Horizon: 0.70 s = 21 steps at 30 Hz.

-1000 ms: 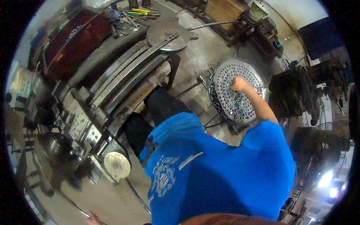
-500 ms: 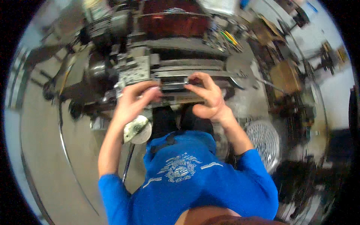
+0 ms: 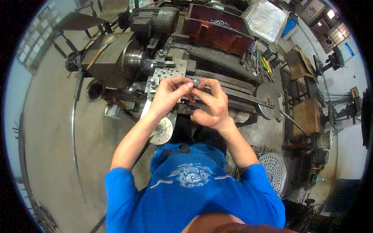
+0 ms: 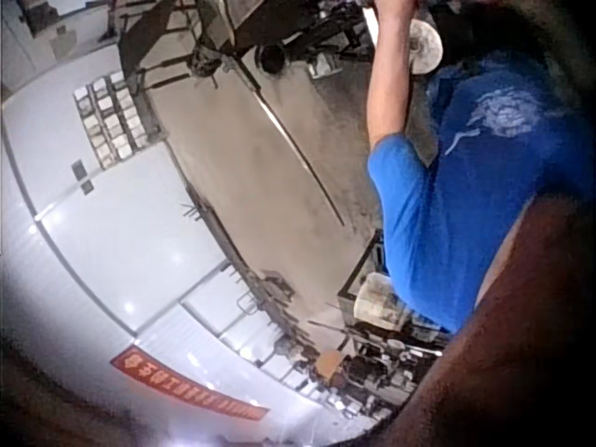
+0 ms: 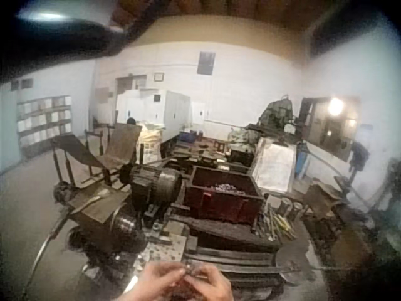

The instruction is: The person operates a metal lathe, repeatedly inserting small cylindrical metal parts into the chuck, engaging the machine, and removing the parts. The person uses a long metal rod to assist with the process and places the finished parts into a perforated metal tray.

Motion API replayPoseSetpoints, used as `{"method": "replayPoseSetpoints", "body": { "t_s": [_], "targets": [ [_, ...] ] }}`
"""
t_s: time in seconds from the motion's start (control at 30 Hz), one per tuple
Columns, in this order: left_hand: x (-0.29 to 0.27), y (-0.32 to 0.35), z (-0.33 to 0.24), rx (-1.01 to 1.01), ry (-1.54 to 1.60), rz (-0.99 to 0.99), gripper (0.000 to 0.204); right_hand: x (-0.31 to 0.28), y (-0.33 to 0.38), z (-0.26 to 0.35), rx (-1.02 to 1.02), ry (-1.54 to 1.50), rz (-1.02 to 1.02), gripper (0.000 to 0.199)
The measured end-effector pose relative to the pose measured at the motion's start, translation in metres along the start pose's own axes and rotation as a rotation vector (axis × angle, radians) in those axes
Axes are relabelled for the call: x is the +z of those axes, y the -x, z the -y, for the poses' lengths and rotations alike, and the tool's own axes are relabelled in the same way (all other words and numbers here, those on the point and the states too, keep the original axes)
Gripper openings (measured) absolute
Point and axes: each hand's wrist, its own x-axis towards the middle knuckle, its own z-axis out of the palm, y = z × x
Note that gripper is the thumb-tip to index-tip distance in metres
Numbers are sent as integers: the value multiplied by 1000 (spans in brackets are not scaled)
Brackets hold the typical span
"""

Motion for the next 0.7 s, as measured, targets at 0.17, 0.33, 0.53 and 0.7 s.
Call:
{"method": "replayPoseSetpoints", "body": {
  "t_s": [0.17,0.33,0.53,0.7],
  "targets": [
    [-2,-5,-2,2,100,45,26,-4,-9,-3,-97,61,3,42],
    [-5,-4,-3,-30,195,75,27,-5,-14,-7,-166,89,48,41],
    [-8,-4,1,12,153,-31,25,-2,-15,-5,-36,-29,86,42],
    [-10,-1,0,65,-140,-127,22,0,-17,-8,-1,15,210,41]
  ]
}}
